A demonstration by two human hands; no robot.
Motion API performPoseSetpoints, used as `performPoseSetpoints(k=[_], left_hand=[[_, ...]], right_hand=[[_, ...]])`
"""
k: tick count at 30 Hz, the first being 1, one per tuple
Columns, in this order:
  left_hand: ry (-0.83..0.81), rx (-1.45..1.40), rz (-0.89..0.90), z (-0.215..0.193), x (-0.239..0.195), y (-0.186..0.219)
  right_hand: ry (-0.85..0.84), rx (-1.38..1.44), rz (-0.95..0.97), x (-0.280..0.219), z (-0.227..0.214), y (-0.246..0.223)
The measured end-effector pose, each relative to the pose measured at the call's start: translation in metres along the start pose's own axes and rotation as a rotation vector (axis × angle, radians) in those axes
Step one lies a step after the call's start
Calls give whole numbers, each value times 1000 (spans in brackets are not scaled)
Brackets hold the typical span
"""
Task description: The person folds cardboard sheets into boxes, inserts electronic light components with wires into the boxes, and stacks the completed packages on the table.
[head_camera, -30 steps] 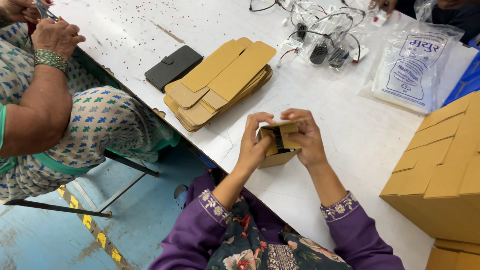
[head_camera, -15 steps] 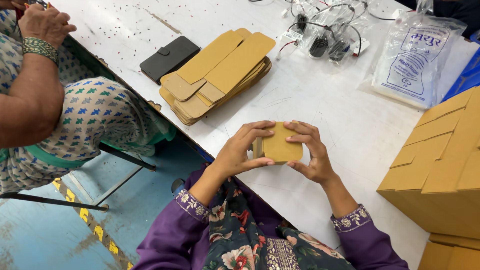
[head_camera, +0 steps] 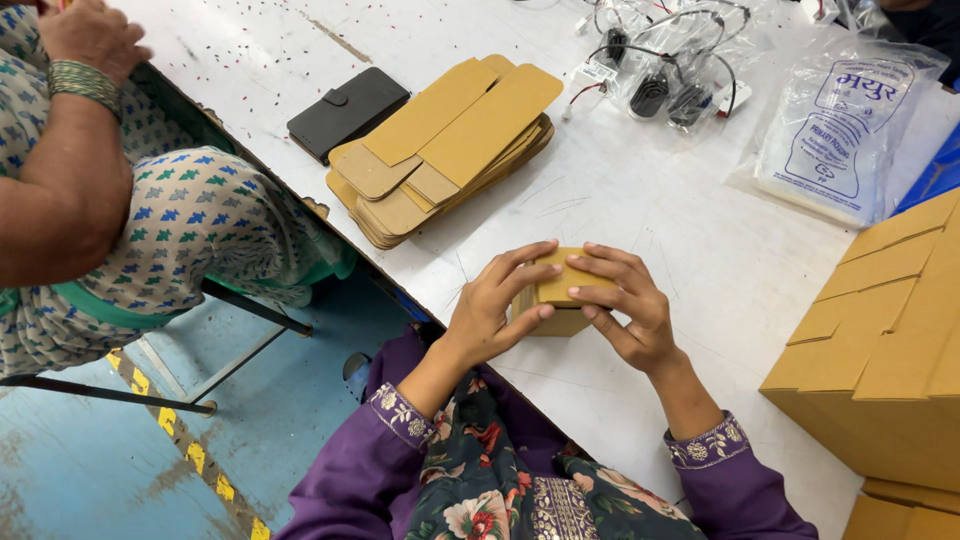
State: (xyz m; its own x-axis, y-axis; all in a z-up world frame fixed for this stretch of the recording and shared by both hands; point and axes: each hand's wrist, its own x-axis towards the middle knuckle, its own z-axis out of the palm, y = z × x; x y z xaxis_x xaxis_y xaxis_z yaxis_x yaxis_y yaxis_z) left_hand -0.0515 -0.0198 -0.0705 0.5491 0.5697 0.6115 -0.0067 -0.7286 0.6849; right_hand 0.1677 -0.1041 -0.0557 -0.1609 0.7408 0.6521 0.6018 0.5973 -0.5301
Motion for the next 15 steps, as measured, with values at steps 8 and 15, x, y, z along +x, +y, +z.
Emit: performPoseSetpoints(k=[8,15], left_hand=[[35,-43,-13,30,-12,-22],[83,0,113,33,-25,-19]], right_hand=[[-66,-134,-88,-4,-1,-3],[-57,-144,-120,3,4,-1]])
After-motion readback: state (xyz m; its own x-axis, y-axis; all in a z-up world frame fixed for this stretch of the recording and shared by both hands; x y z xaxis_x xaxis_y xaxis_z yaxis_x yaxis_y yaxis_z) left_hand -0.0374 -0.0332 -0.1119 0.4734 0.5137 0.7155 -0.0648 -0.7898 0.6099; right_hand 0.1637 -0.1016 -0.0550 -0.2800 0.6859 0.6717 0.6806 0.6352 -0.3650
